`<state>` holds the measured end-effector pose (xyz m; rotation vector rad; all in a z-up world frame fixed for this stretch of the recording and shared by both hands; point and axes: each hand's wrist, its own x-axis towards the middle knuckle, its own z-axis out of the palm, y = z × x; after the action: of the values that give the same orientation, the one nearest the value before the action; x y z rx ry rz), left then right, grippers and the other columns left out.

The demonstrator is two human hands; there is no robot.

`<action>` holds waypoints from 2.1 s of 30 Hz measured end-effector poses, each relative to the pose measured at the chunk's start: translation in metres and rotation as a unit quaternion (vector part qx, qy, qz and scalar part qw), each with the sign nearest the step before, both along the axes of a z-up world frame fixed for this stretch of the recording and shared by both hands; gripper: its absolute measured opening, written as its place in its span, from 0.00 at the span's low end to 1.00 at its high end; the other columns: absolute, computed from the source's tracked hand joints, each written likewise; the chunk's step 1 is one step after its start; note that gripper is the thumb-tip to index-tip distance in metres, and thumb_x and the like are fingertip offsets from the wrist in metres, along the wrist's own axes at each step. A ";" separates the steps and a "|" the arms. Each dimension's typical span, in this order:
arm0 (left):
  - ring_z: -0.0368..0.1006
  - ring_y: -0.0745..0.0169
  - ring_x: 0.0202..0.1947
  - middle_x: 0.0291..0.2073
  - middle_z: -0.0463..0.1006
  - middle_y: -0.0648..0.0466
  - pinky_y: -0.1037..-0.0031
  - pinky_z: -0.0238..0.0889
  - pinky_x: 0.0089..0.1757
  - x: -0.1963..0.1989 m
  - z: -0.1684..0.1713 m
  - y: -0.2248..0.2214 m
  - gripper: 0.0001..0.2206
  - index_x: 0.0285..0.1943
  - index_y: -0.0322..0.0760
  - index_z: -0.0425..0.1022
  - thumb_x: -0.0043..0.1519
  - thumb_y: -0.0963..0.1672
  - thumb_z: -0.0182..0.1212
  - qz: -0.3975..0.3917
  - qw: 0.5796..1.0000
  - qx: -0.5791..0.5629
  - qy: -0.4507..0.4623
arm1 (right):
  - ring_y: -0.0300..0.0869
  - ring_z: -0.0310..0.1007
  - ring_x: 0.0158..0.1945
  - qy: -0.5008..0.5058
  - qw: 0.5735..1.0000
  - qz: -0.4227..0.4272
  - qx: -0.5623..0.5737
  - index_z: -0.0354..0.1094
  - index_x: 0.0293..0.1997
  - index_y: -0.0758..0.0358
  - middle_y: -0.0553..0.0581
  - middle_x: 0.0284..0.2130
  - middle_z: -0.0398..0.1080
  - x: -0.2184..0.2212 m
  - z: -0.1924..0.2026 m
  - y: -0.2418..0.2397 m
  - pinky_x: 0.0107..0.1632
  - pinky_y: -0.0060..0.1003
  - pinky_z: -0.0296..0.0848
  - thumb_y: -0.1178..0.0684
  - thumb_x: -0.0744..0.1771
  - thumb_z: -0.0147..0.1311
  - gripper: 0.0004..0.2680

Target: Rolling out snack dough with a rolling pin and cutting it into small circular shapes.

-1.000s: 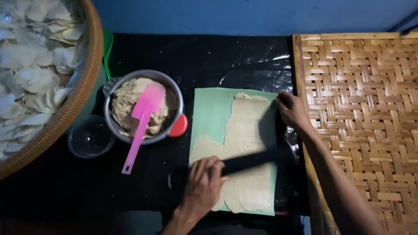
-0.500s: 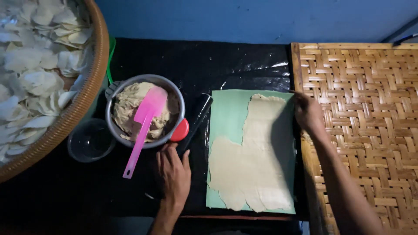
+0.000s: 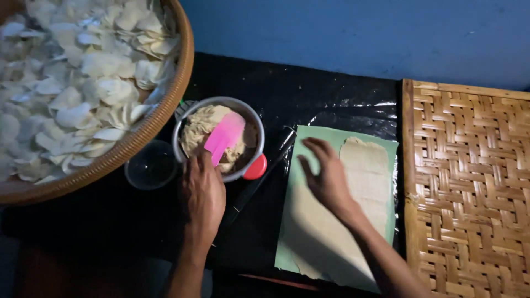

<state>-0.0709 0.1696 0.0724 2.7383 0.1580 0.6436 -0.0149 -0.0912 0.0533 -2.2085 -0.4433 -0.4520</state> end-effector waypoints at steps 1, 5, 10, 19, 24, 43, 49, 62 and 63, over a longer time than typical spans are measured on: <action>0.71 0.33 0.53 0.51 0.75 0.36 0.53 0.65 0.51 0.001 0.003 0.001 0.16 0.57 0.28 0.70 0.61 0.40 0.62 -0.001 1.000 0.003 -0.001 | 0.60 0.74 0.55 -0.001 1.000 -0.001 0.003 0.70 0.57 0.66 0.68 0.54 0.72 0.003 0.004 0.013 0.54 0.46 0.74 0.58 0.66 0.59 0.13; 0.74 0.30 0.47 0.50 0.74 0.35 0.50 0.68 0.44 -0.001 0.028 0.004 0.14 0.58 0.26 0.67 0.64 0.39 0.55 0.009 0.998 0.008 0.057 | 0.59 0.76 0.51 0.095 0.994 0.036 0.028 0.67 0.60 0.67 0.68 0.52 0.72 0.018 0.006 0.054 0.52 0.45 0.75 0.52 0.68 0.57 0.15; 0.77 0.29 0.40 0.43 0.78 0.35 0.48 0.71 0.39 0.001 0.093 0.004 0.18 0.65 0.34 0.65 0.65 0.41 0.50 0.061 0.976 0.056 0.204 | 0.61 0.76 0.51 0.135 0.988 0.068 0.034 0.59 0.67 0.70 0.73 0.51 0.73 0.039 -0.025 0.082 0.51 0.48 0.74 0.47 0.68 0.59 0.23; 0.83 0.43 0.34 0.31 0.83 0.41 0.57 0.75 0.34 0.026 0.071 0.002 0.10 0.49 0.33 0.77 0.65 0.42 0.51 0.060 0.949 0.185 0.249 | 0.62 0.80 0.42 0.255 0.965 0.042 0.035 0.52 0.71 0.67 0.71 0.36 0.77 0.029 -0.030 0.089 0.44 0.51 0.77 0.49 0.65 0.57 0.27; 0.82 0.50 0.30 0.26 0.82 0.48 0.62 0.74 0.31 0.036 0.034 -0.004 0.09 0.34 0.40 0.80 0.64 0.43 0.55 0.052 0.954 0.247 0.161 | 0.66 0.78 0.40 0.226 0.972 0.061 0.024 0.47 0.72 0.71 0.73 0.36 0.76 0.030 -0.037 0.090 0.42 0.55 0.75 0.50 0.67 0.54 0.27; 0.76 0.25 0.35 0.31 0.79 0.33 0.44 0.68 0.41 0.073 -0.040 0.020 0.15 0.37 0.30 0.80 0.65 0.44 0.48 -0.081 0.982 -0.043 0.163 | 0.68 0.76 0.34 0.210 0.975 0.069 0.015 0.45 0.72 0.76 0.76 0.28 0.74 0.029 -0.050 0.094 0.37 0.57 0.73 0.50 0.68 0.53 0.27; 0.75 0.26 0.32 0.28 0.78 0.33 0.43 0.67 0.38 0.075 -0.049 0.023 0.18 0.40 0.28 0.78 0.68 0.47 0.45 -0.110 0.974 -0.055 0.190 | 0.68 0.76 0.33 0.196 0.978 0.072 -0.002 0.43 0.72 0.77 0.75 0.28 0.74 0.030 -0.058 0.096 0.35 0.57 0.73 0.50 0.68 0.53 0.28; 0.78 0.41 0.28 0.25 0.80 0.42 0.55 0.67 0.35 0.058 -0.039 0.055 0.21 0.34 0.30 0.78 0.68 0.50 0.47 -0.187 0.926 -0.193 0.264 | 0.59 0.77 0.50 0.174 0.958 0.211 0.086 0.34 0.77 0.73 0.76 0.47 0.74 0.038 -0.056 0.069 0.51 0.47 0.74 0.56 0.67 0.54 0.31; 0.78 0.45 0.27 0.24 0.80 0.44 0.57 0.67 0.34 0.056 -0.044 0.059 0.22 0.34 0.31 0.78 0.69 0.51 0.46 -0.189 0.923 -0.205 0.265 | 0.55 0.77 0.54 0.145 0.948 0.258 0.120 0.34 0.77 0.73 0.75 0.51 0.74 0.039 -0.054 0.066 0.55 0.45 0.73 0.57 0.67 0.55 0.32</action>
<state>-0.0149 0.2284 0.0286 2.3636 -0.1063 -0.2253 0.0239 -0.0251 -0.0009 -1.7933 -0.7355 0.0975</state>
